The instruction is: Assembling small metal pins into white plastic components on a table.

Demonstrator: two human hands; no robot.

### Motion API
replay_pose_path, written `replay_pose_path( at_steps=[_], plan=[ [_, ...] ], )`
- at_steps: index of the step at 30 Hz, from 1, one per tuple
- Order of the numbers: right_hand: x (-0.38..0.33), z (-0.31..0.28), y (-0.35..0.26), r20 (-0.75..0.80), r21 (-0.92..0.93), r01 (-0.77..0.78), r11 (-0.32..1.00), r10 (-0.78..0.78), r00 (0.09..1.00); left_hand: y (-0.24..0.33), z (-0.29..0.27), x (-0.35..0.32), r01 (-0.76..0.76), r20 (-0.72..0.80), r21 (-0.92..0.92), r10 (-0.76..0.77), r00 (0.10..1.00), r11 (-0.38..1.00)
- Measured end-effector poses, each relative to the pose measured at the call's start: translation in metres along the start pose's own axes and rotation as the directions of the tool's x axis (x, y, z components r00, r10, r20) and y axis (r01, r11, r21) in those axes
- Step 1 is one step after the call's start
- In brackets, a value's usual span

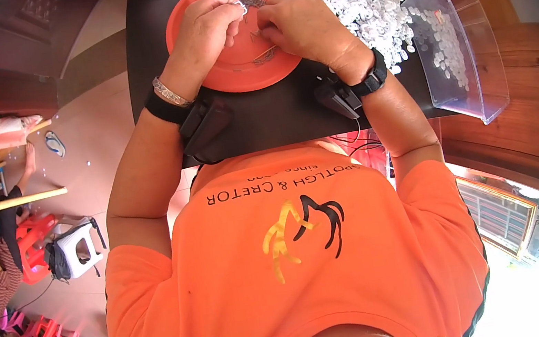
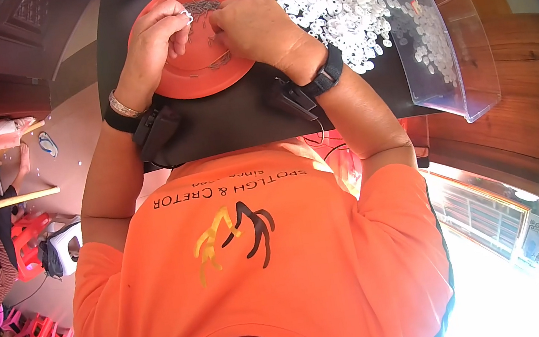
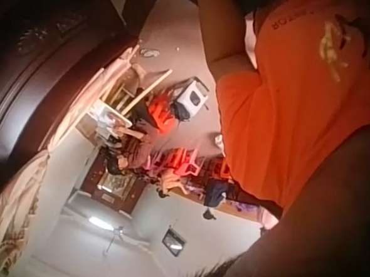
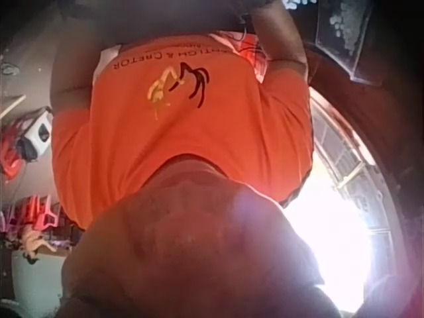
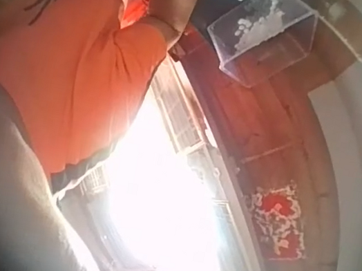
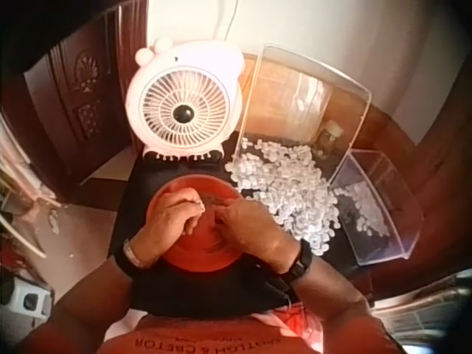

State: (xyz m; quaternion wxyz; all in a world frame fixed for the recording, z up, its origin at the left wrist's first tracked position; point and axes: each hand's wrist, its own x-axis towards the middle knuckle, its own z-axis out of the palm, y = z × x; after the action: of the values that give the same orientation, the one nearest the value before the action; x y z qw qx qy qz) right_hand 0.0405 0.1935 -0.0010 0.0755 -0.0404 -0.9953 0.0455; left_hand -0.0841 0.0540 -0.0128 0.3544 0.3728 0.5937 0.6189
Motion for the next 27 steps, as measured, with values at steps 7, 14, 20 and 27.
replay_pose_path(
  at_steps=[7, 14, 20, 27],
  plan=[
    [0.001, 0.008, 0.007, -0.058, 0.054, -0.011, 0.998, 0.014, 0.998, -0.001, 0.003, -0.001, 0.030, -0.017, -0.008, -0.030, 0.999, 1.000],
    [-0.002, 0.003, 0.012, -0.012, 0.601, -0.142, 0.787, 0.186, 0.982, -0.001, 0.002, 0.001, 0.044, -0.021, -0.005, -0.044, 0.999, 0.999],
    [-0.004, -0.013, 0.014, 0.108, 0.935, -0.162, 0.315, 0.184, 0.977, 0.002, 0.006, -0.002, 0.050, 0.053, 0.015, -0.050, 0.997, 0.999],
    [-0.005, -0.007, 0.014, 0.113, 0.981, -0.130, 0.146, 0.119, 0.987, 0.003, 0.008, -0.002, 0.012, 0.130, 0.044, -0.017, 0.991, 0.999]
  ],
)
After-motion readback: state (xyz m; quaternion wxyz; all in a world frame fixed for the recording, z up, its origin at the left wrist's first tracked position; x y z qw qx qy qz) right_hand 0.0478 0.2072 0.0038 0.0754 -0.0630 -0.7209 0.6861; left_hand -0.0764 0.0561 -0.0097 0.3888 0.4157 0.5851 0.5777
